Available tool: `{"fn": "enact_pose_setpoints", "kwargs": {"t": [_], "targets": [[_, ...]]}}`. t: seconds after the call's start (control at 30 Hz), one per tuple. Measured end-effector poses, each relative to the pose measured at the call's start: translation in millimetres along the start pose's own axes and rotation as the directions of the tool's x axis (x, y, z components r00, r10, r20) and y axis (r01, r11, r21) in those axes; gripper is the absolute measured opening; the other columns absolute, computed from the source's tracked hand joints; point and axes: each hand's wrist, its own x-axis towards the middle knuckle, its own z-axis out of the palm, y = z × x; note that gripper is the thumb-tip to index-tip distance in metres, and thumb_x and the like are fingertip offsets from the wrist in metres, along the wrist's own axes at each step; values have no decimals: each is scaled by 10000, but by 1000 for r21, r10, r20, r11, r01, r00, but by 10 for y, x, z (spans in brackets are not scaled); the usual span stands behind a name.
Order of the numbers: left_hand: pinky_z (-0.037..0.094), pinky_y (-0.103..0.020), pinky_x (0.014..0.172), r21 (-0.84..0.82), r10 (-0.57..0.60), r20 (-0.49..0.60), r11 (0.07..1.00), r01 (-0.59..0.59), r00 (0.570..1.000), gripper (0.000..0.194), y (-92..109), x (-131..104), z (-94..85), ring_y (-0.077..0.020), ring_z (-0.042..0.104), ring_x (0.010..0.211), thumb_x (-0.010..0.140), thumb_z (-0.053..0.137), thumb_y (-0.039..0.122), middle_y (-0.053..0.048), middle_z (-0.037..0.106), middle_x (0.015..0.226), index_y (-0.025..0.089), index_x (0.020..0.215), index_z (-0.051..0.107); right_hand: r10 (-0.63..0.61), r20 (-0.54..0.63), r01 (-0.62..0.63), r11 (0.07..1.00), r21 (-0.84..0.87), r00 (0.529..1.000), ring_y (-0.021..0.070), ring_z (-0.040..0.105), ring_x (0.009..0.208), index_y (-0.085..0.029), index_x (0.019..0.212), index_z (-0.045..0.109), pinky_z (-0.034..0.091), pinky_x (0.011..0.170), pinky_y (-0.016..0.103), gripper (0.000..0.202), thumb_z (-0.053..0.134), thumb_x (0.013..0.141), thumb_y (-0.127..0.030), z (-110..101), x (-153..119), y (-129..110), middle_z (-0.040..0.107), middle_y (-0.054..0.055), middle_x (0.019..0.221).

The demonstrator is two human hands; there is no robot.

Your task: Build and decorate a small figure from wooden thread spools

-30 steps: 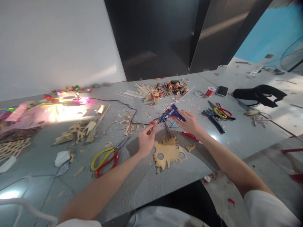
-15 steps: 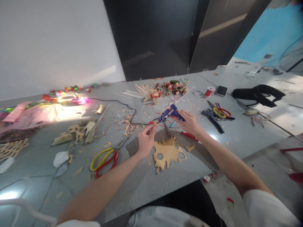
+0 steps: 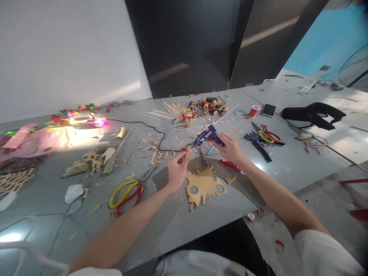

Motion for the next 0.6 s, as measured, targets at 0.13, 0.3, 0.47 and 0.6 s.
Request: {"fn": "enact_pose_setpoints", "kwargs": {"t": [0.13,0.3,0.47,0.6], "targets": [[582,-334,776,-15,10,-10,1000,-10,1000,461,11,-1,0,-237,759,841,942,706,624,-95,823,955,187,1013,837,36,23,-36,999,-4,999,261,732,880,-230,1384,709,618,822,375,421,643,1055,-483,-18,7,-13,767,124,1028],[578,-326,779,-20,3,-19,1000,-4,1000,451,35,-13,-4,-228,751,831,942,711,611,-94,821,938,186,1022,838,24,33,-24,1000,-1,999,261,733,889,-224,1378,712,617,822,369,416,635,1061,-481,-27,6,-17,765,125,1015],[571,-317,770,-28,2,-32,1000,-2,999,455,37,-4,0,-225,744,835,939,712,611,-89,814,922,181,1022,837,12,13,-12,1000,-29,1000,256,731,881,-227,1368,719,615,825,368,407,647,1057,-479,-18,-3,-15,767,126,1024],[560,-301,756,-23,2,-39,1000,-3,999,451,48,0,-1,-211,730,812,947,706,606,-79,798,878,178,1000,837,-11,8,11,1000,-13,1000,245,727,851,-218,1353,727,613,810,358,397,662,1052,-468,-8,1,-14,761,116,981]]}}
